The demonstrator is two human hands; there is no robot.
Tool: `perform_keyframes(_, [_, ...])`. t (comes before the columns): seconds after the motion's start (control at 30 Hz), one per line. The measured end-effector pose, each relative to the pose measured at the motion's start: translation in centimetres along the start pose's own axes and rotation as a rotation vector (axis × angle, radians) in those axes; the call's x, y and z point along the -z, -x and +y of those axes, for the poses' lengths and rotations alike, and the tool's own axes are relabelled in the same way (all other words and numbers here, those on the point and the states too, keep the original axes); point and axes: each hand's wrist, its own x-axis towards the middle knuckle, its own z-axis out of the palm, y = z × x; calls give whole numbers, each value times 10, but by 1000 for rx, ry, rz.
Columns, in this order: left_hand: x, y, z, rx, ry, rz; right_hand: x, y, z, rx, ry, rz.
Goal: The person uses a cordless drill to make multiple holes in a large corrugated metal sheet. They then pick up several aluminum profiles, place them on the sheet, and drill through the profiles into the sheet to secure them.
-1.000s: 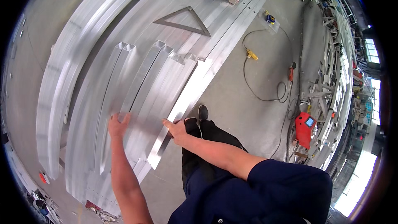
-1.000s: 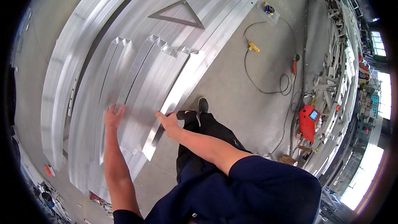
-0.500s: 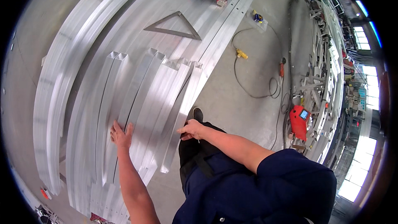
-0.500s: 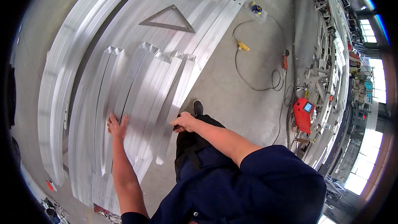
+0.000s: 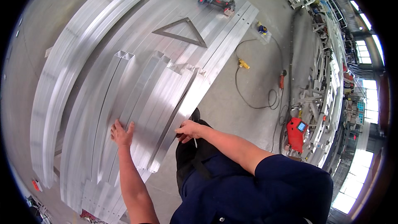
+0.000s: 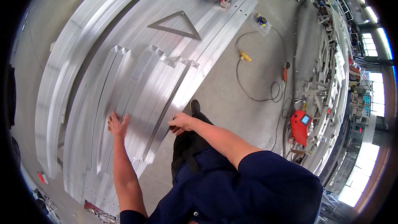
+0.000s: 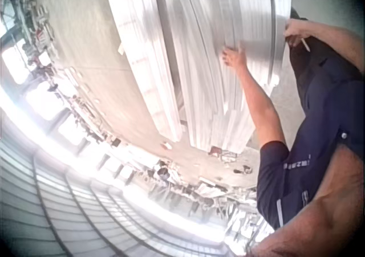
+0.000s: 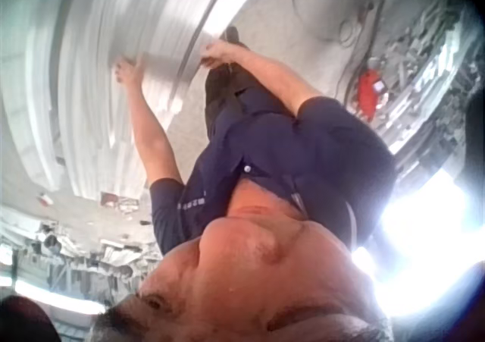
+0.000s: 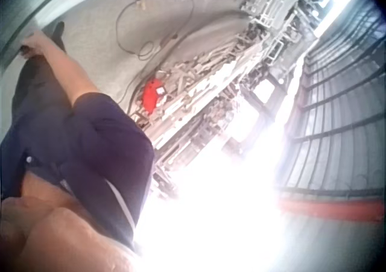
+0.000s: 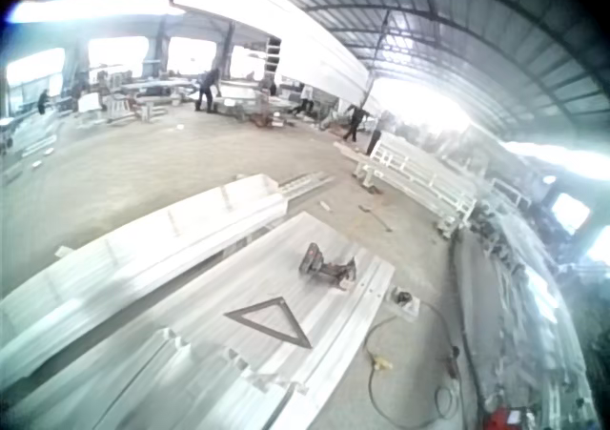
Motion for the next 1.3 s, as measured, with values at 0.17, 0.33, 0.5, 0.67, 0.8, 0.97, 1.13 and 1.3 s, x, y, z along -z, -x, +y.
perform_keyframes(0.17, [-18,1,-18,-70,2,93,-19,-12,-4,9,-105,1])
perform_keyframes(0.33, [-18,0,-20,-25,-54,62,-3,1,-24,2,177,-57])
perform_keyframes(0.5, [-6,-6,-2,58,-23,69,70,29,-85,707,655,509])
perform_keyframes(0.67, [-7,-18,55,115,-76,95,158,-29,-139,1136,912,869])
perform_keyframes(0.8, [-10,-15,42,135,-76,115,127,-37,-139,1045,949,737])
perform_keyframes(0.97, [-6,-18,47,127,-65,91,120,-34,-131,1034,895,650])
perform_keyframes(1.13, [-4,-19,49,128,-49,59,112,-33,-130,1015,788,645])
perform_keyframes(1.3, [-13,-22,45,122,-65,64,114,-35,-124,1032,793,629])
